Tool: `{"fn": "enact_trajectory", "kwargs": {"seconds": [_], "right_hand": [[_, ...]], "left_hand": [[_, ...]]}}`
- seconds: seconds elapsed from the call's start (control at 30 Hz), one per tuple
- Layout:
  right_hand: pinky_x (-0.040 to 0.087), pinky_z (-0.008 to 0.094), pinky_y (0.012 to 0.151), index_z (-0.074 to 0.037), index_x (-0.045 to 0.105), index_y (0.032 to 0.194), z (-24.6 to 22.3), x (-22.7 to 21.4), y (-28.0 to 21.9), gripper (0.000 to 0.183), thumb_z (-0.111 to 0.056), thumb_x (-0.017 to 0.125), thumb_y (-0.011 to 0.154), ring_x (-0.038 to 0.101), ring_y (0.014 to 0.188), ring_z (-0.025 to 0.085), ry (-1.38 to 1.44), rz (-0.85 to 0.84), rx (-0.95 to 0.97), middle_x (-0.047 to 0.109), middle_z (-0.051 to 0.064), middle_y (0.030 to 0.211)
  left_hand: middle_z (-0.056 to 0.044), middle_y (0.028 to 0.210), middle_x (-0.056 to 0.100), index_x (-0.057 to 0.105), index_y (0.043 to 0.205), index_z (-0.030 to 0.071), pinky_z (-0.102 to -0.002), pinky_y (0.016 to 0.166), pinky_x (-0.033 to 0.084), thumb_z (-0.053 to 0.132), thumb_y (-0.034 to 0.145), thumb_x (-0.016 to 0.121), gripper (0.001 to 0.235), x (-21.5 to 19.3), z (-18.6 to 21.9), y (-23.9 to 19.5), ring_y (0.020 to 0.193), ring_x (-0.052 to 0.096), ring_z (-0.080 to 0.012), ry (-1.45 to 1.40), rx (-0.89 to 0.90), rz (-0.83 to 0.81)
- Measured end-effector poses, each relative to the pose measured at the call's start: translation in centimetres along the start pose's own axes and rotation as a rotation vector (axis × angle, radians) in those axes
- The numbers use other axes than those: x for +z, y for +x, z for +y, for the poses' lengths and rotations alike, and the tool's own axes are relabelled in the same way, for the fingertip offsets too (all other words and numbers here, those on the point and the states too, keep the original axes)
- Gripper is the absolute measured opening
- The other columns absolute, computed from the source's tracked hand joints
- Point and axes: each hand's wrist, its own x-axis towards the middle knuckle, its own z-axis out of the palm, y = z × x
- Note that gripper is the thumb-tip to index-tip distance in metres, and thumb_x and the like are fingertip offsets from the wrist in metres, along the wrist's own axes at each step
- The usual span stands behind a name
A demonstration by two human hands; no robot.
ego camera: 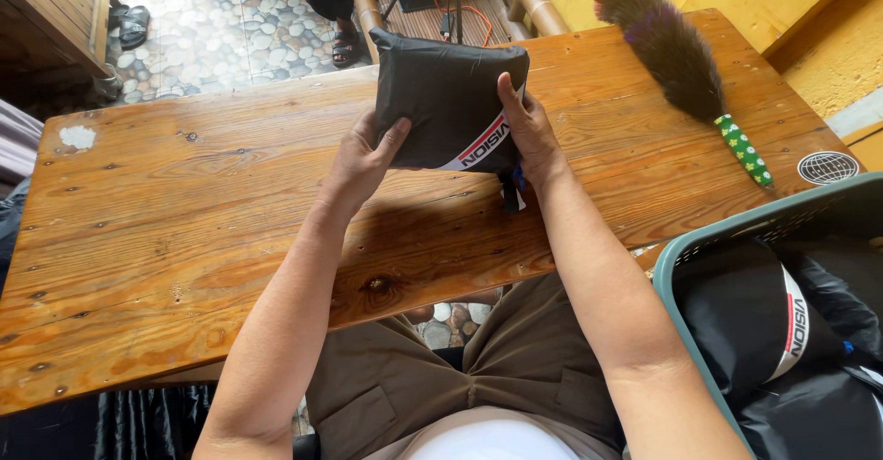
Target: The person cleans a small black package with a feather duster, then places it in a basket. They then pick up a larger black package, clean it with the duster, and fold it on the table.
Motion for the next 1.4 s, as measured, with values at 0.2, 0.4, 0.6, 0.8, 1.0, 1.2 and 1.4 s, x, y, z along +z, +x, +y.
{"fn": "enact_trajectory", "kwargs": {"seconds": [0.2,0.4,0.6,0.8,1.0,1.2,1.4], "right_hand": [[0.067,0.034,0.079,-0.013,0.069,0.114,-1.2,0.7,-1.0,0.063,-0.067,0.075,0.083,0.078,0.082,0.021,-0.009,-0.015,-0.013,0.073,0.008,0.086],[0.067,0.034,0.080,-0.013,0.069,0.117,0.6,-0.3,0.2,0.062,-0.068,0.072,0.086,0.078,0.083,0.020,-0.046,-0.015,-0.012,0.073,0.007,0.087],[0.055,0.048,0.103,-0.010,0.061,0.131,2.8,-2.2,2.6,0.062,-0.064,0.066,0.099,0.069,0.113,0.027,-0.190,-0.006,-0.244,0.071,0.016,0.114],[0.039,0.054,0.116,-0.020,0.055,0.139,0.2,-0.7,-0.3,0.054,-0.062,0.056,0.105,0.055,0.134,0.033,-0.435,0.009,-0.327,0.064,0.015,0.131],[0.045,0.056,0.109,-0.024,0.055,0.136,-0.7,-0.2,-2.0,0.062,-0.074,0.049,0.100,0.061,0.125,0.037,-0.522,0.000,-0.300,0.067,0.016,0.121],[0.046,0.058,0.108,-0.024,0.054,0.135,1.6,-1.1,-0.3,0.065,-0.076,0.056,0.095,0.061,0.126,0.041,-0.534,0.033,-0.248,0.068,0.020,0.121],[0.047,0.059,0.104,-0.022,0.055,0.132,0.3,-0.8,-1.2,0.064,-0.074,0.056,0.095,0.062,0.122,0.042,-0.534,0.030,-0.269,0.068,0.022,0.116]], "left_hand": [[-0.021,0.134,0.063,0.056,0.140,0.016,-0.050,0.103,0.054,0.059,0.102,0.063,0.059,-2.9,-5.8,1.1,0.122,0.063,-0.0303,-0.075,-0.140,-0.019],[-0.005,0.098,0.071,0.065,0.120,0.011,-0.033,0.093,0.057,0.038,0.102,0.071,0.034,-0.3,-0.7,-0.1,0.097,0.063,-0.0116,-0.076,-0.037,0.041],[0.004,0.084,0.063,0.064,0.108,0.015,-0.024,0.082,0.052,0.033,0.102,0.071,0.020,0.4,0.9,-0.3,0.086,0.058,-0.0058,-0.010,0.020,0.057],[-0.016,0.131,0.058,0.047,0.130,0.005,-0.047,0.109,0.048,0.047,0.103,0.069,0.055,-1.4,-3.9,0.8,0.128,0.057,-0.0298,-0.183,0.006,0.011],[-0.003,0.099,0.061,0.051,0.117,0.009,-0.030,0.074,0.064,0.033,0.097,0.080,0.042,-0.5,-1.7,0.5,0.090,0.069,-0.0167,-0.125,0.037,0.123],[-0.001,0.096,0.061,0.054,0.120,0.013,-0.026,0.069,0.065,0.021,0.093,0.084,0.041,0.7,-0.9,0.2,0.082,0.068,-0.0117,-0.209,0.076,0.211],[-0.011,0.118,0.064,0.036,0.152,0.012,-0.035,0.081,0.067,0.029,0.107,0.065,0.056,0.3,-4.0,1.1,0.101,0.071,-0.0208,-0.109,0.230,0.127]]}}
